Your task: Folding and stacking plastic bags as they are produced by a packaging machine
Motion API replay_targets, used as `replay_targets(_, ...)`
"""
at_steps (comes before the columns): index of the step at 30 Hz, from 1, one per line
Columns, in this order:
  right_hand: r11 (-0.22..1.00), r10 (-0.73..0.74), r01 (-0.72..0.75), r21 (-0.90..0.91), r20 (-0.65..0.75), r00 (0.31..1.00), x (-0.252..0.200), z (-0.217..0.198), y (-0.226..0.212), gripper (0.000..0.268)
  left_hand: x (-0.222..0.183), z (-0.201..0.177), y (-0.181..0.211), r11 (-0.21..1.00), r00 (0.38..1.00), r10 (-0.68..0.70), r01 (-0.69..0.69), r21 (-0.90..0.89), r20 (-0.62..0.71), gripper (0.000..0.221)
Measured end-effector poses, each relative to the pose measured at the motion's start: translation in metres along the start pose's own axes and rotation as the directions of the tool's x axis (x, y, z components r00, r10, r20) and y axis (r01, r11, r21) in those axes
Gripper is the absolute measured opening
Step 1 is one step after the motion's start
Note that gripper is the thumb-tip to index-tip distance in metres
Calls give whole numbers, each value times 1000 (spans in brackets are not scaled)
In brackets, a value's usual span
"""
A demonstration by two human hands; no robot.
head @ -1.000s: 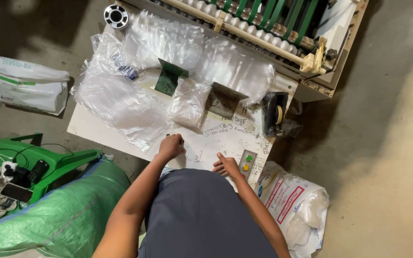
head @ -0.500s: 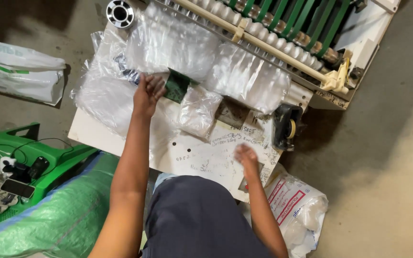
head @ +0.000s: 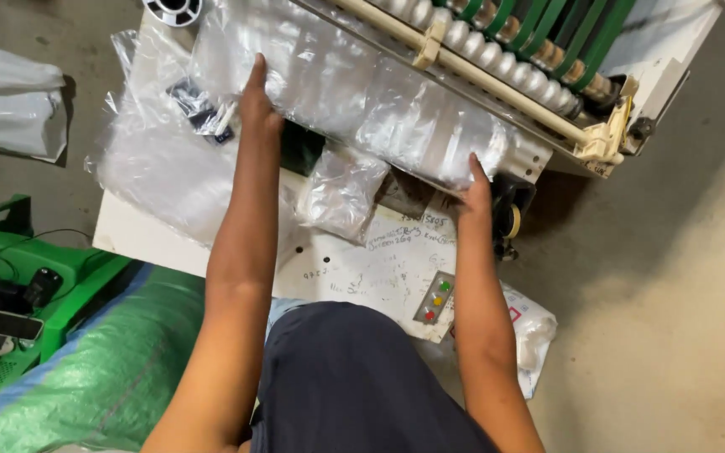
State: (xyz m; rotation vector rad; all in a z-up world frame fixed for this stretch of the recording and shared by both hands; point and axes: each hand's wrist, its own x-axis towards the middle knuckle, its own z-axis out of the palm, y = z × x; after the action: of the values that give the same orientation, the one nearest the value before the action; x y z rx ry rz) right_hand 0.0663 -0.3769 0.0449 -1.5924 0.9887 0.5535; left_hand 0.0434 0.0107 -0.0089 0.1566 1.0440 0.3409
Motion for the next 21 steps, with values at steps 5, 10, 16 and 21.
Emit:
replay_targets(5, 869, -79, 211, 448, -294, 953, -21, -10, -8, 42, -71, -3, 23, 919, 919, 394, -394, -3, -17, 43)
replay_targets(10, 578, -258, 547, 606, -500, 827, -8, -92, 21, 39, -124, -98, 16, 405, 497, 787, -863, 300, 366, 20)
replay_targets(16, 577, -359, 611, 542, -504, 785, -146, -147, -7, 42, -267, -145, -66, 521, 868, 113, -466, 715, 484, 36)
replay_targets(21, 570, -763, 751, 333, -125, 634, -196, -186, -6, 57, -209, -169, -147, 215, 806, -247, -497, 841, 539, 56)
